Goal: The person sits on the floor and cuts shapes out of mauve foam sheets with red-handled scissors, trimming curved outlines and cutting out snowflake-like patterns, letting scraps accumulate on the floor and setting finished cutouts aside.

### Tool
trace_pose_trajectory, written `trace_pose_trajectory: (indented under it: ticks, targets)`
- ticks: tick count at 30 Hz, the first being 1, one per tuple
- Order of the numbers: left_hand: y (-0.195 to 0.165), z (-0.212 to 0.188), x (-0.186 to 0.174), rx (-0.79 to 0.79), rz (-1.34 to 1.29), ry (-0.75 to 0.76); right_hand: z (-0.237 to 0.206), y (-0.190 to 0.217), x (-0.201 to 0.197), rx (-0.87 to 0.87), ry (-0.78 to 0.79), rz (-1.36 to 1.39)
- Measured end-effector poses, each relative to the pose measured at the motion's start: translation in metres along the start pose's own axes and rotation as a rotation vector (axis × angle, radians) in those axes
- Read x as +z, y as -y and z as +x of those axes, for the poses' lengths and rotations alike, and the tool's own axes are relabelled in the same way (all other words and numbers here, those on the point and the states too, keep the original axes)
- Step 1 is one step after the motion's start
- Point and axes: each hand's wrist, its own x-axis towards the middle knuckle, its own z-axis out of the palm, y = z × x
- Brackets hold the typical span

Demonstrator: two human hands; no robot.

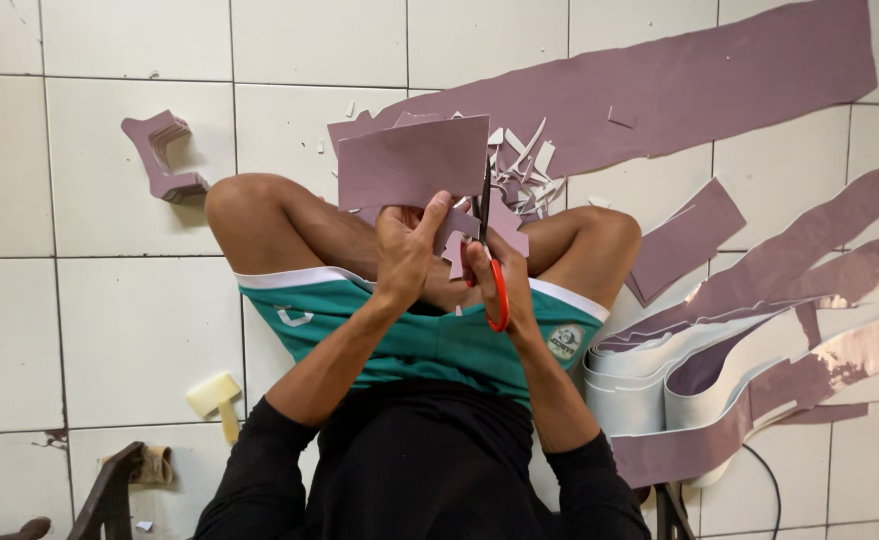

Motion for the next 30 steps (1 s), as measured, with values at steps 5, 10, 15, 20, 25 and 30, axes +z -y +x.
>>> trace_pose_trajectory:
  ticks: [5, 10, 15, 20, 25, 30]
  targets:
    - [-0.005, -0.007, 0.000, -0.022, 0.070, 0.037, -0.001, 0.004, -0.003, -0.006, 0.023, 0.044]
    - [-0.013, -0.001, -0.012, -0.067, 0.224, 0.086, -0.010, 0.004, -0.010, 0.159, -0.014, 0.085]
    - [-0.021, -0.003, -0.018, -0.104, 0.389, 0.167, -0.005, -0.001, -0.015, 0.077, 0.035, 0.077]
    - [-0.030, -0.011, -0.022, -0.235, 0.665, 0.176, -0.002, 0.004, -0.025, -0.080, 0.122, 0.046]
    - [-0.038, -0.001, -0.034, -0.254, 0.561, 0.229, -0.009, 0.015, -0.028, 0.085, 0.097, 0.029]
    - [-0.040, 0.009, -0.045, -0.196, 0.426, 0.298, -0.012, 0.011, -0.038, 0.185, 0.077, 0.066]
